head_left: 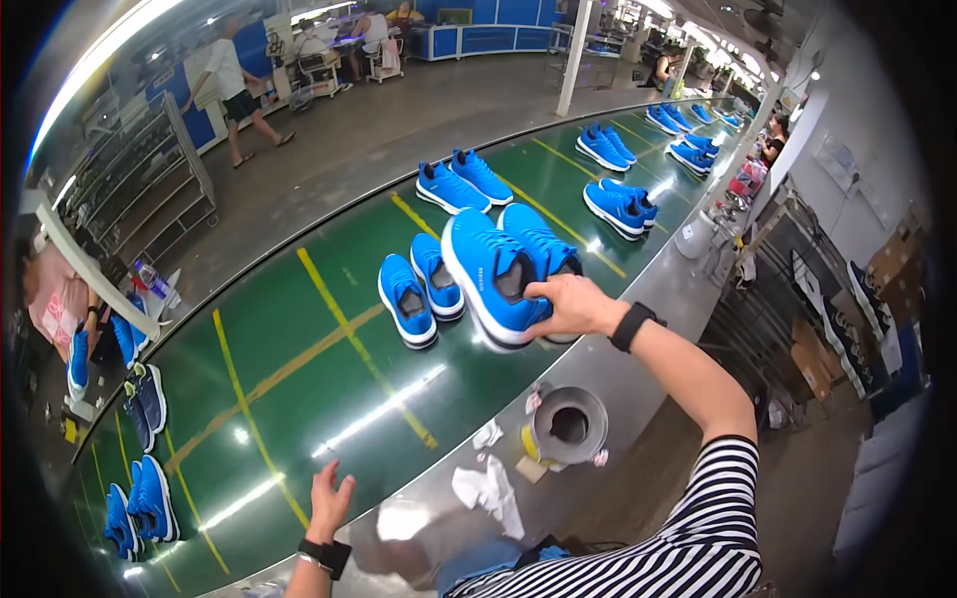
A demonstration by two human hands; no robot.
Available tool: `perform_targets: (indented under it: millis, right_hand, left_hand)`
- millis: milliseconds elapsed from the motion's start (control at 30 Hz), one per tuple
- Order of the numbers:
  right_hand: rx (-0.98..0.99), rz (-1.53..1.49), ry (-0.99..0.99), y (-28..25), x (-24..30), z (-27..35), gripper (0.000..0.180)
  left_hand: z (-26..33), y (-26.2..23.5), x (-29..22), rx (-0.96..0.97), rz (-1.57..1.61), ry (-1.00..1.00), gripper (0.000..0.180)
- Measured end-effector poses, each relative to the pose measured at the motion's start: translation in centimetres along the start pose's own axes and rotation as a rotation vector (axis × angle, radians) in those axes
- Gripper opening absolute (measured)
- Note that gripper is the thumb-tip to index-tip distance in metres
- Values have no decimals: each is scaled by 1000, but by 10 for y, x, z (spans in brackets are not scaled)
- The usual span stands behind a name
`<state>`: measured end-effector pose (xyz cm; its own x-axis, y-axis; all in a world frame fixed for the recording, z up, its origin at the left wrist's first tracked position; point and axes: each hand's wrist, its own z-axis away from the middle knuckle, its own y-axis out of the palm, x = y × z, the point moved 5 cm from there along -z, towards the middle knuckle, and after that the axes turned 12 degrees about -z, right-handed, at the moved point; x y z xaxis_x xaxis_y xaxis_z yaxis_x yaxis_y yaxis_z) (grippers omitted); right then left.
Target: The person wipes the exterior of blue sneakers with a white cloth on a factory assembly line. They handle the shoes one at a time, picking them up from the conveyor belt, wiping the sides and soles, and placing them back down.
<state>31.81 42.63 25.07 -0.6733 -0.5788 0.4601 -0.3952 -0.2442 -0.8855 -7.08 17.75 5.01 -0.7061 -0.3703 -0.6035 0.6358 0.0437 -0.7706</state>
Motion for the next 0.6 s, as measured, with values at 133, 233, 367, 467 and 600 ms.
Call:
perform_targets:
  millis: [133,233,367,467,600]
  right_hand:
    - [126,138,56,21,-137,-29,52]
    - [177,194,103,45,-213,-42,54]
    - [190,346,313,107,-269,-49,56]
    - [74,197,195,113,-282,-46,50]
    - [110,208,214,106,-287,-51,47]
  left_hand:
    - [-66,8,-127,105,-260,189,51]
    - [-127,30,-192,128,-374,354,59]
    - [-207,77,-240,100,-675,413,74]
    - [-249,109,-267,251,-788,270,82]
    - [-300,140,-254,266,-538,350,79]
